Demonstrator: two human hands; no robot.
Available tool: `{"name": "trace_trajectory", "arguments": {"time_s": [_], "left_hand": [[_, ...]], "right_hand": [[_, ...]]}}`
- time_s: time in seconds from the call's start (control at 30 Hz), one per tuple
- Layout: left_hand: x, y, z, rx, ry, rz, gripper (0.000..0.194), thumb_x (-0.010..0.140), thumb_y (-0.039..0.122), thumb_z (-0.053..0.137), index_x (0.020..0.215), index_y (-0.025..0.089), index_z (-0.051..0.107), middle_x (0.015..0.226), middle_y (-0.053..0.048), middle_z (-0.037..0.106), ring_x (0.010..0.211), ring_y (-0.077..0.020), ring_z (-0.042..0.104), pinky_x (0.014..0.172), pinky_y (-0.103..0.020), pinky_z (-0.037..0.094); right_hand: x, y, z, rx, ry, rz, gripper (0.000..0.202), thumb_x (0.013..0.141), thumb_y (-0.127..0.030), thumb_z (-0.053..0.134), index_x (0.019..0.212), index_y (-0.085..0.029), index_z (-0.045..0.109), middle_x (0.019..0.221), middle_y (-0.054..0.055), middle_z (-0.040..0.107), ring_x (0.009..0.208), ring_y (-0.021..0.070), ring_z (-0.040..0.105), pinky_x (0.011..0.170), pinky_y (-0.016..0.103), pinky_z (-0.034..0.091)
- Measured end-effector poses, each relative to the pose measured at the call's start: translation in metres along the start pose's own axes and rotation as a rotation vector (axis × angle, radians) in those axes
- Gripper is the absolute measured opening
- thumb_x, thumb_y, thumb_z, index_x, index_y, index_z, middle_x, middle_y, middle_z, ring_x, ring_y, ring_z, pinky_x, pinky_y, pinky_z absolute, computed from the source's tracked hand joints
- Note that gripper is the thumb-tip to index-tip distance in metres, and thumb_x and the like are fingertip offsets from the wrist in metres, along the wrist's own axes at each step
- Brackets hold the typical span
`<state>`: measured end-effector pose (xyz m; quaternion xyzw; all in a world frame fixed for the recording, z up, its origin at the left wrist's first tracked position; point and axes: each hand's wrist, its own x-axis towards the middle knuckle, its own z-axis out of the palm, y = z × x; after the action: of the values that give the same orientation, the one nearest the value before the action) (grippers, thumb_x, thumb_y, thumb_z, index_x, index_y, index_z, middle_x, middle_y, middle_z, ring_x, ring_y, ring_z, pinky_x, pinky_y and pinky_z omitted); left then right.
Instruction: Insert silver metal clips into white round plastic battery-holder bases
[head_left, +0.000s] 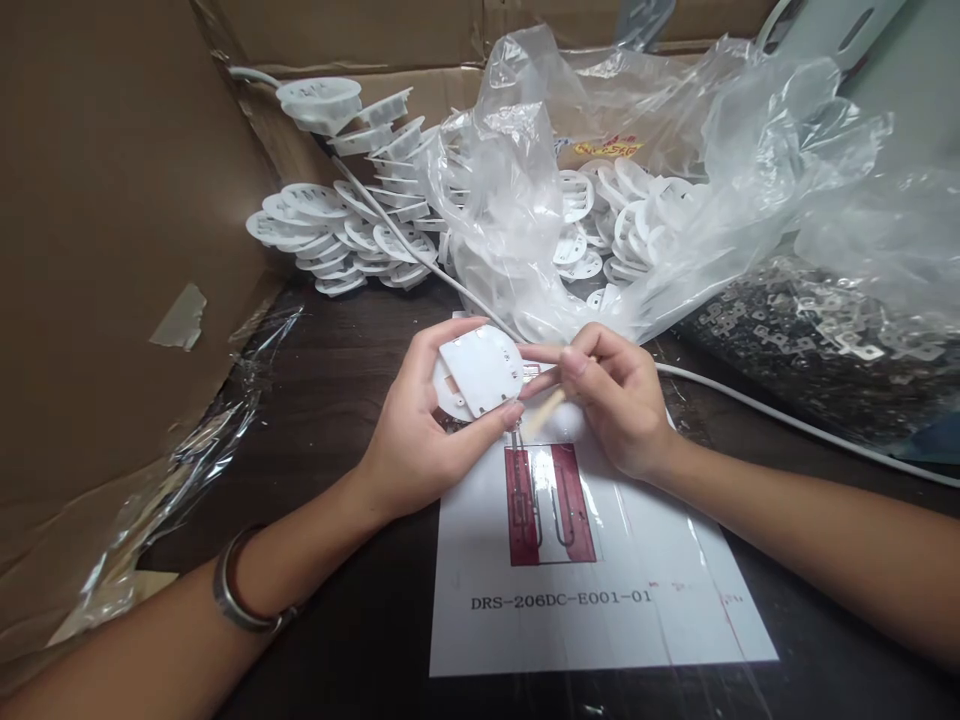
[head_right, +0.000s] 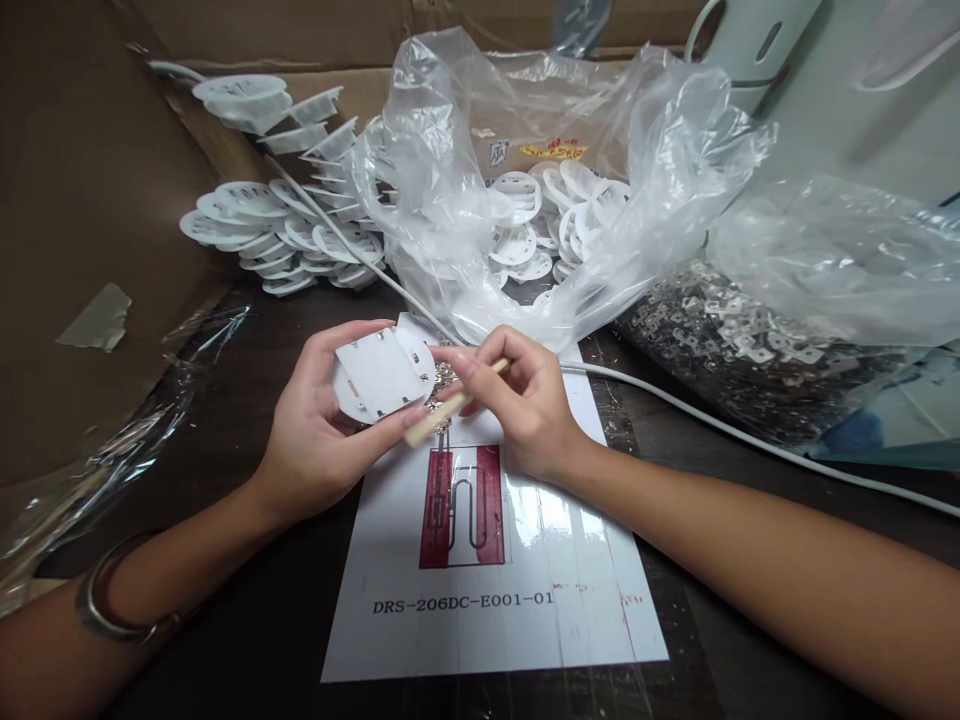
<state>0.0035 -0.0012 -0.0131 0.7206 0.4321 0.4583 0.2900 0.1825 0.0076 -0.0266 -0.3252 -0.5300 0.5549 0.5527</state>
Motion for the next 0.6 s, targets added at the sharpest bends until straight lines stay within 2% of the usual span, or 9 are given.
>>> {"name": "trace_trajectory", "arguments": {"time_s": [0.13, 0.2, 0.27, 0.33, 0.37, 0.47, 0.6], "left_hand": [[0.000, -0.001, -0.002, -0.068, -0.001, -0.053, 0.059, 0.070, 0.021, 0.076, 0.123, 0.023, 0.049, 0.113, -0.007, 0.062, 0.087, -0.0203, 0.068, 0.067, -0.030, 0.061], [0.000, -0.001, -0.004, -0.066, -0.014, -0.060, 0.057, 0.070, 0.025, 0.076, 0.121, 0.022, 0.052, 0.108, -0.007, 0.064, 0.086, -0.0205, 0.067, 0.065, -0.029, 0.060], [0.001, 0.000, -0.007, -0.055, -0.041, -0.060, 0.053, 0.071, 0.030, 0.076, 0.118, 0.021, 0.055, 0.100, -0.006, 0.066, 0.078, -0.0187, 0.066, 0.060, -0.027, 0.057], [0.002, 0.000, -0.009, -0.034, -0.063, -0.046, 0.048, 0.072, 0.040, 0.074, 0.113, 0.020, 0.059, 0.089, -0.004, 0.068, 0.067, -0.0160, 0.063, 0.054, -0.026, 0.054], [0.002, 0.000, -0.010, -0.024, -0.068, -0.038, 0.048, 0.073, 0.046, 0.072, 0.110, 0.019, 0.060, 0.086, -0.004, 0.068, 0.064, -0.0153, 0.062, 0.052, -0.025, 0.053], [0.004, -0.001, -0.012, -0.003, -0.095, -0.017, 0.057, 0.071, 0.063, 0.066, 0.107, 0.019, 0.063, 0.082, -0.004, 0.069, 0.063, -0.0155, 0.061, 0.053, -0.026, 0.051], [0.004, -0.004, -0.013, -0.021, -0.118, -0.011, 0.072, 0.061, 0.070, 0.070, 0.112, 0.019, 0.063, 0.083, -0.004, 0.068, 0.063, -0.0150, 0.060, 0.050, -0.023, 0.048]], "right_hand": [[-0.001, -0.002, 0.001, -0.133, 0.007, -0.051, 0.036, 0.089, -0.035, 0.057, 0.059, -0.016, 0.055, 0.059, 0.003, 0.063, 0.052, 0.0100, 0.060, 0.048, 0.021, 0.048], [-0.003, -0.003, 0.002, -0.240, 0.025, -0.155, 0.025, 0.086, -0.025, 0.060, 0.064, -0.016, 0.056, 0.061, 0.000, 0.060, 0.051, 0.0080, 0.057, 0.049, 0.021, 0.046], [-0.005, -0.003, 0.003, -0.358, 0.025, -0.269, 0.002, 0.081, -0.016, 0.062, 0.082, -0.017, 0.061, 0.067, -0.002, 0.058, 0.055, 0.0078, 0.055, 0.050, 0.020, 0.046], [-0.006, -0.002, 0.003, -0.448, -0.034, -0.381, 0.029, 0.076, -0.010, 0.061, 0.104, -0.018, 0.060, 0.075, -0.001, 0.056, 0.060, 0.0087, 0.055, 0.051, 0.021, 0.046], [-0.006, -0.001, 0.003, -0.480, -0.077, -0.437, 0.036, 0.075, -0.007, 0.060, 0.109, -0.018, 0.060, 0.076, -0.001, 0.056, 0.062, 0.0094, 0.055, 0.054, 0.022, 0.047], [-0.006, 0.001, 0.003, -0.545, -0.135, -0.556, 0.031, 0.077, -0.006, 0.059, 0.104, -0.019, 0.064, 0.072, -0.001, 0.056, 0.060, 0.0092, 0.053, 0.057, 0.024, 0.048], [-0.005, 0.001, 0.004, -0.566, -0.073, -0.568, 0.021, 0.080, -0.009, 0.059, 0.096, -0.019, 0.068, 0.069, -0.001, 0.057, 0.055, 0.0074, 0.052, 0.054, 0.022, 0.046]]}}
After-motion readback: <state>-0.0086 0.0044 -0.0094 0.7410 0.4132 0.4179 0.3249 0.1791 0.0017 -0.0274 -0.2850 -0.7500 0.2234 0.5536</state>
